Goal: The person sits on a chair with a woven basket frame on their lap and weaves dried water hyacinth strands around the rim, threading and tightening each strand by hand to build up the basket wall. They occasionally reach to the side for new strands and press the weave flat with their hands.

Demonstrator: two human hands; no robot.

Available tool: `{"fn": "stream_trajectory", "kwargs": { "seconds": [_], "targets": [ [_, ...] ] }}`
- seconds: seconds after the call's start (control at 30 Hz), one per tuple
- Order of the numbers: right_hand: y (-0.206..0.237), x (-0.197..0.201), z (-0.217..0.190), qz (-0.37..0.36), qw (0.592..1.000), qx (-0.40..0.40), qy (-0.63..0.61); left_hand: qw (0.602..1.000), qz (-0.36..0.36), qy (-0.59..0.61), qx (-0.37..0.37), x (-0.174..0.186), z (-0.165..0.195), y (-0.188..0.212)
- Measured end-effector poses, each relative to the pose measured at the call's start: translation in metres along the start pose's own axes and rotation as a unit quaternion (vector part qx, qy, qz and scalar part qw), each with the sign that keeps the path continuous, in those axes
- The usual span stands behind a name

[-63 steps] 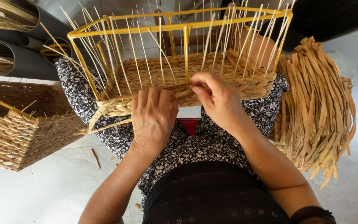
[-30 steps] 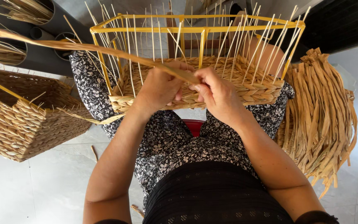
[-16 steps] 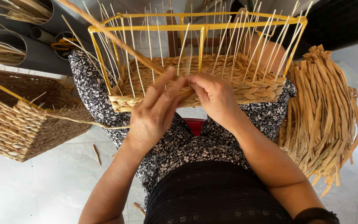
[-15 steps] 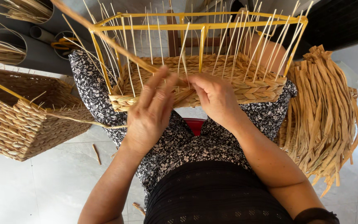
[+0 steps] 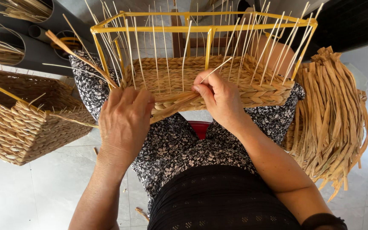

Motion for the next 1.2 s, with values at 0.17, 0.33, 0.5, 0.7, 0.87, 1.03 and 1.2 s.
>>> {"fn": "stream_trajectory", "kwargs": {
  "seconds": [0.17,0.33,0.5,0.7,0.87,1.03,1.2],
  "targets": [
    [0.0,0.002,0.008,-0.003,1.0,0.007,-0.009,0.99,0.044,0.055,-0.118,0.016,0.026,-0.007],
    [0.004,0.01,0.014,0.048,0.997,-0.024,0.054,0.988,-0.007,0.008,-0.151,0.0,0.045,-0.016],
    [0.012,-0.004,-0.013,0.012,0.98,0.146,0.132,0.987,-0.065,0.026,-0.143,-0.004,0.023,-0.018],
    [-0.002,-0.012,-0.016,0.0,0.986,0.09,0.138,0.991,0.062,0.007,-0.122,0.024,0.014,-0.018],
    [-0.005,-0.01,-0.011,0.008,0.993,0.035,0.113,0.979,0.11,0.093,-0.145,0.031,0.025,-0.001],
    [-0.004,-0.01,-0.017,0.032,0.994,0.049,0.096,0.996,0.065,-0.025,-0.058,0.014,0.03,-0.007],
    [-0.006,-0.007,-0.024,0.03,0.997,0.023,0.062,0.995,0.064,-0.031,-0.069,0.012,0.033,-0.001]
  ]
}}
Point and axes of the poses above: each hand's wrist, its own y-axis away from the middle knuckle, its own x-axis out of the back of the hand, z = x × y, the point moved 3 cm from there along -y, towards the middle knuckle, and after that the axes turned 15 degrees about -z, right-handed, at the moved point
